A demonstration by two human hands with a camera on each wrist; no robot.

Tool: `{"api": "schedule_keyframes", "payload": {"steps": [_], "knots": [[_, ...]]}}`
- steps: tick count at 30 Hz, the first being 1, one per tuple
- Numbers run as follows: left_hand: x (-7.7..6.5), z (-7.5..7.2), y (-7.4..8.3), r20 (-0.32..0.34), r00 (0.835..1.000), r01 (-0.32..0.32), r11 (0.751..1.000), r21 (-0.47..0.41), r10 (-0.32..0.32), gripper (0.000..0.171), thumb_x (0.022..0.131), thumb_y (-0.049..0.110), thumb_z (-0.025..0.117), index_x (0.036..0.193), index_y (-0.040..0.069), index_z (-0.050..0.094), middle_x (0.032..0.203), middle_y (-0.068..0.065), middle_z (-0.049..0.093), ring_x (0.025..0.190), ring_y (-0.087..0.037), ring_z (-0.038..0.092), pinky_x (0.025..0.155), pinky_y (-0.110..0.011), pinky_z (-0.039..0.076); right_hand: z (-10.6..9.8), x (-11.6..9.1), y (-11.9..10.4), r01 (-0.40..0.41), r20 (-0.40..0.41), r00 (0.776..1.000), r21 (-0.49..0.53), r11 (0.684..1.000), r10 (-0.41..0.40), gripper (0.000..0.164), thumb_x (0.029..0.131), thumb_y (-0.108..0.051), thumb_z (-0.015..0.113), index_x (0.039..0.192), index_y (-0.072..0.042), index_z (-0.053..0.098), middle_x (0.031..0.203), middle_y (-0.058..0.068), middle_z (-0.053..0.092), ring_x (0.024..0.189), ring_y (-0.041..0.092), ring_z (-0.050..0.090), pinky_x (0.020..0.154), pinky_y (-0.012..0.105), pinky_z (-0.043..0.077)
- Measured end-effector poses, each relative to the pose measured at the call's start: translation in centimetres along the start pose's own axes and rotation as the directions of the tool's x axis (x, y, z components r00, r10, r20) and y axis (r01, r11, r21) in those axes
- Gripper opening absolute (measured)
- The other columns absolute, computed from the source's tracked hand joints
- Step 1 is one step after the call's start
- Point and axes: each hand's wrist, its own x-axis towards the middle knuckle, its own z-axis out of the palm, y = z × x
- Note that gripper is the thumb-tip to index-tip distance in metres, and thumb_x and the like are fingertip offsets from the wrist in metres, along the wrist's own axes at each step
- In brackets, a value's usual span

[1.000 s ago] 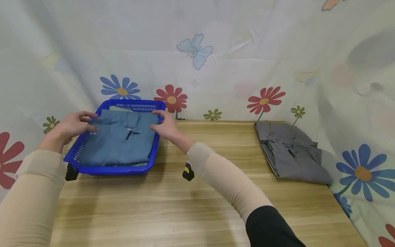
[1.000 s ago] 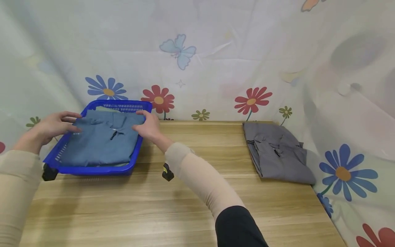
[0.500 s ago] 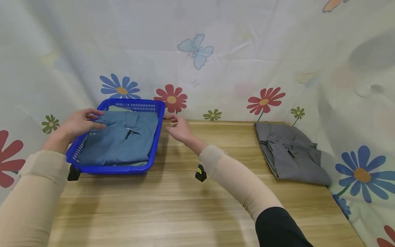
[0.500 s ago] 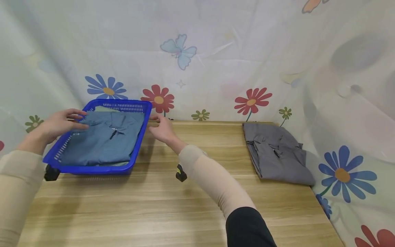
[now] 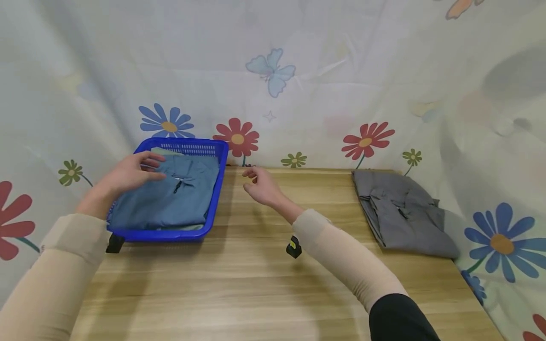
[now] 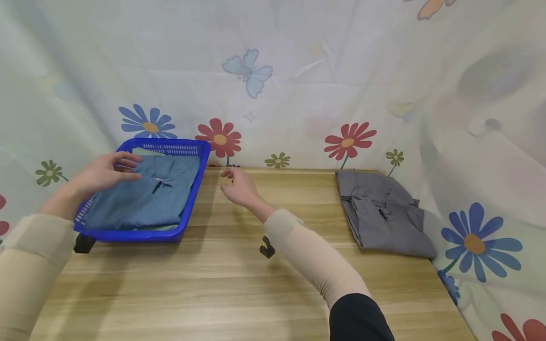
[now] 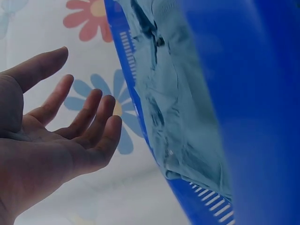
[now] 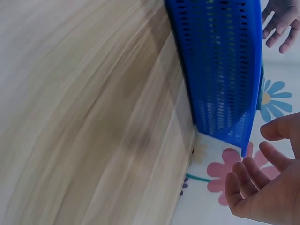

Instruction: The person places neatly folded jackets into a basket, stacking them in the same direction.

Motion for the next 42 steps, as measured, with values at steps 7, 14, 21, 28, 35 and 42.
{"api": "schedule_keyframes", "payload": {"steps": [7, 14, 21, 28, 35, 42], "knots": [[-0.5, 1.1, 1.2, 0.008, 0.998, -0.057, 0.998, 0.027, 0.057, 0.054, 0.104, 0.024, 0.063, 0.148, -0.001, 0.044, 0.143, -0.032, 0.045, 0.13, -0.05, 0.044, 0.099, -0.064, 0.043, -1.5, -2.5, 1.7, 0.037, 0.02, 0.999, -0.083, 0.996, -0.036, 0.031, 0.099, -0.008, 0.062, 0.128, 0.003, 0.063, 0.127, 0.018, 0.063, 0.116, 0.035, 0.059, 0.1, 0.042, 0.047], [-1.1, 2.3, 2.4, 0.037, 0.998, -0.059, 0.997, 0.043, 0.057, 0.054, 0.106, 0.025, 0.061, 0.15, 0.001, 0.042, 0.144, -0.03, 0.046, 0.131, -0.049, 0.043, 0.099, -0.064, 0.042, -3.3, -5.0, 3.1, 0.033, 0.047, 0.999, -0.15, 0.988, -0.027, 0.029, 0.098, -0.01, 0.064, 0.125, 0.001, 0.065, 0.126, 0.019, 0.064, 0.111, 0.034, 0.061, 0.097, 0.044, 0.049], [-1.3, 3.5, 3.2, 0.055, 0.994, -0.101, 0.994, 0.037, 0.099, 0.054, 0.104, 0.026, 0.064, 0.148, 0.002, 0.045, 0.141, -0.027, 0.05, 0.129, -0.046, 0.046, 0.098, -0.063, 0.044, -4.8, -6.5, 3.9, 0.014, 0.065, 0.998, -0.17, 0.985, -0.003, 0.029, 0.098, -0.009, 0.064, 0.125, 0.002, 0.066, 0.127, 0.02, 0.064, 0.112, 0.034, 0.06, 0.097, 0.046, 0.048], [-1.4, 5.0, 4.4, 0.05, 0.987, -0.155, 0.986, 0.06, 0.152, 0.048, 0.102, 0.025, 0.067, 0.143, 0.003, 0.052, 0.139, -0.025, 0.055, 0.128, -0.043, 0.049, 0.1, -0.062, 0.043, -6.3, -8.4, 6.1, -0.02, 0.042, 0.999, -0.216, 0.976, 0.029, 0.028, 0.097, -0.009, 0.064, 0.122, 0.002, 0.066, 0.126, 0.02, 0.063, 0.116, 0.041, 0.058, 0.098, 0.051, 0.047], [-1.5, 6.9, 5.6, 0.065, 0.983, -0.177, 0.983, 0.055, 0.173, 0.044, 0.102, 0.018, 0.065, 0.142, 0.003, 0.053, 0.14, -0.024, 0.055, 0.128, -0.042, 0.049, 0.103, -0.063, 0.041, -8.0, -10.3, 8.8, -0.081, 0.004, 0.996, -0.234, 0.969, 0.084, 0.03, 0.096, -0.006, 0.065, 0.123, 0.007, 0.064, 0.133, 0.029, 0.056, 0.128, 0.046, 0.049, 0.106, 0.057, 0.041], [-1.5, 8.7, 6.5, 0.062, 0.979, -0.199, 0.978, 0.064, 0.195, 0.043, 0.102, 0.019, 0.066, 0.141, 0.005, 0.055, 0.14, -0.02, 0.057, 0.129, -0.039, 0.05, 0.105, -0.062, 0.039, -10.5, -11.9, 11.0, -0.141, -0.062, 0.99, -0.245, 0.959, 0.13, 0.034, 0.097, -0.006, 0.064, 0.127, 0.01, 0.061, 0.139, 0.034, 0.05, 0.133, 0.05, 0.043, 0.109, 0.06, 0.036]]}}
